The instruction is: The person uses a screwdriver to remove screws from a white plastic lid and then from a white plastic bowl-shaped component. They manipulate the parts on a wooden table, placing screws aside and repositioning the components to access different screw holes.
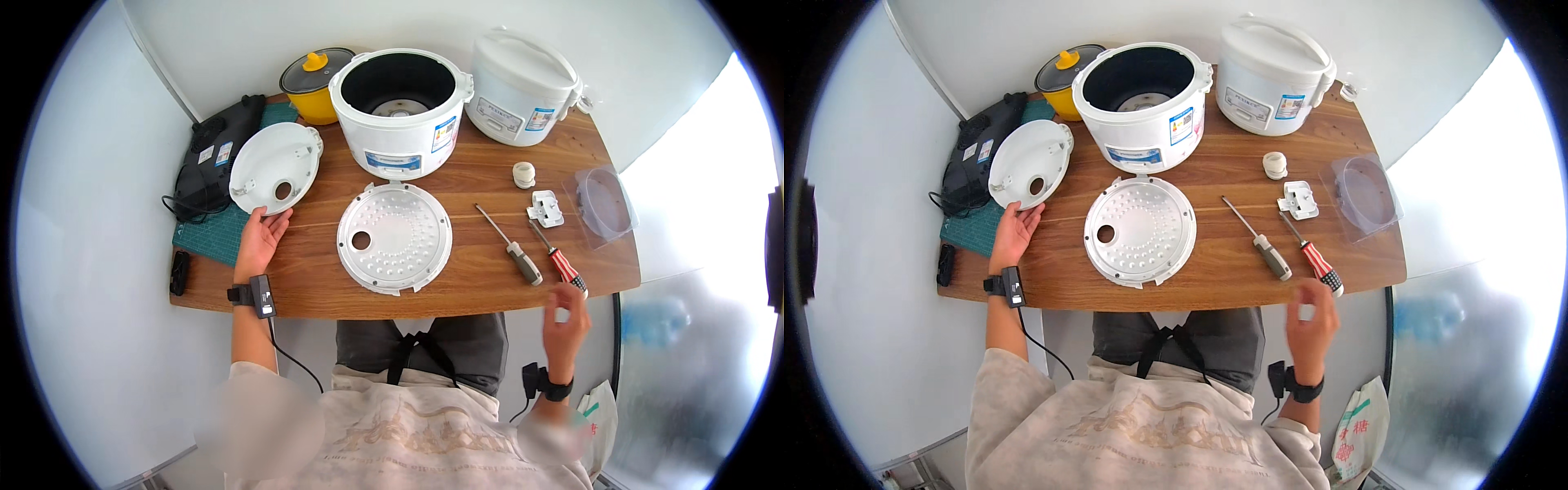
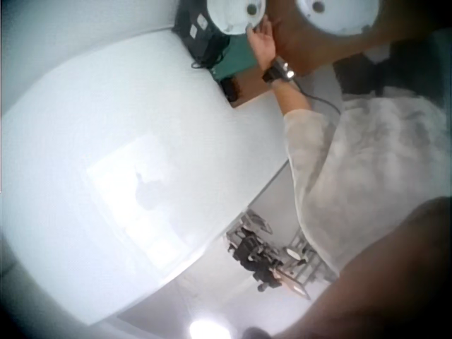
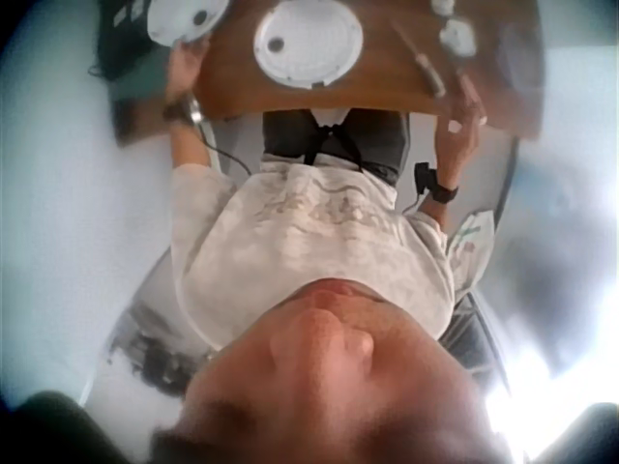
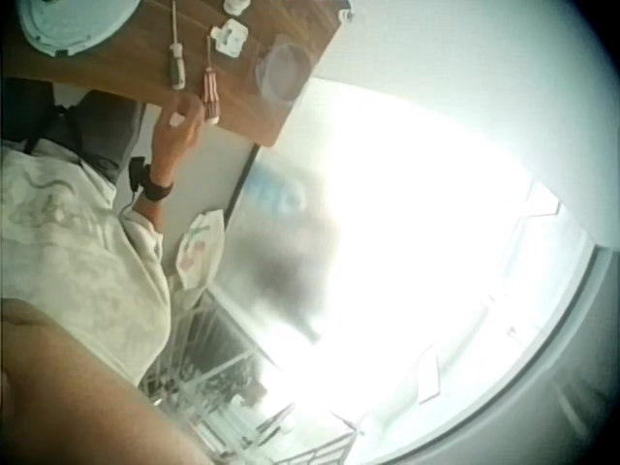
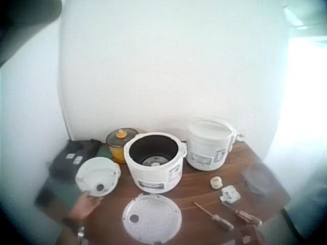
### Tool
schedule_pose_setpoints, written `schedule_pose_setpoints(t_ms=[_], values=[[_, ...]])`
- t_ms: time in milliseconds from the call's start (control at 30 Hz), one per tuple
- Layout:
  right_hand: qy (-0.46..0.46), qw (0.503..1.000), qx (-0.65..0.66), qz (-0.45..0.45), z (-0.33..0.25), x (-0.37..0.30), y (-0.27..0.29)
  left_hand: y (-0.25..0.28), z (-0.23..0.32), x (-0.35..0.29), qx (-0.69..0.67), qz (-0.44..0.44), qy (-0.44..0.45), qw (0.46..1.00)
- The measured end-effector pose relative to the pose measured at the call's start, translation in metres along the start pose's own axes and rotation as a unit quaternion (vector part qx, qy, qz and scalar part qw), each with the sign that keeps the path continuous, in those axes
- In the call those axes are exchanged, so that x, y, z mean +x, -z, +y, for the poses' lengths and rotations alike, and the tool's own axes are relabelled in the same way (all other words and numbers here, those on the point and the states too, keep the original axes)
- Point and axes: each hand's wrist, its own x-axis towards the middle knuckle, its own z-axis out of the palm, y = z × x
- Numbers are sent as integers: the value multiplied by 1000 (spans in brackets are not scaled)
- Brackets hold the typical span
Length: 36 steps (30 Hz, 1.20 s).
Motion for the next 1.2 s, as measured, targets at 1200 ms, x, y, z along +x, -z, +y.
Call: schedule_pose_setpoints(t_ms=[1200], values=[[19, 837, 317, -446, -115, 32, -91, -62, -9, -219, 146, -56, 57, 986]])
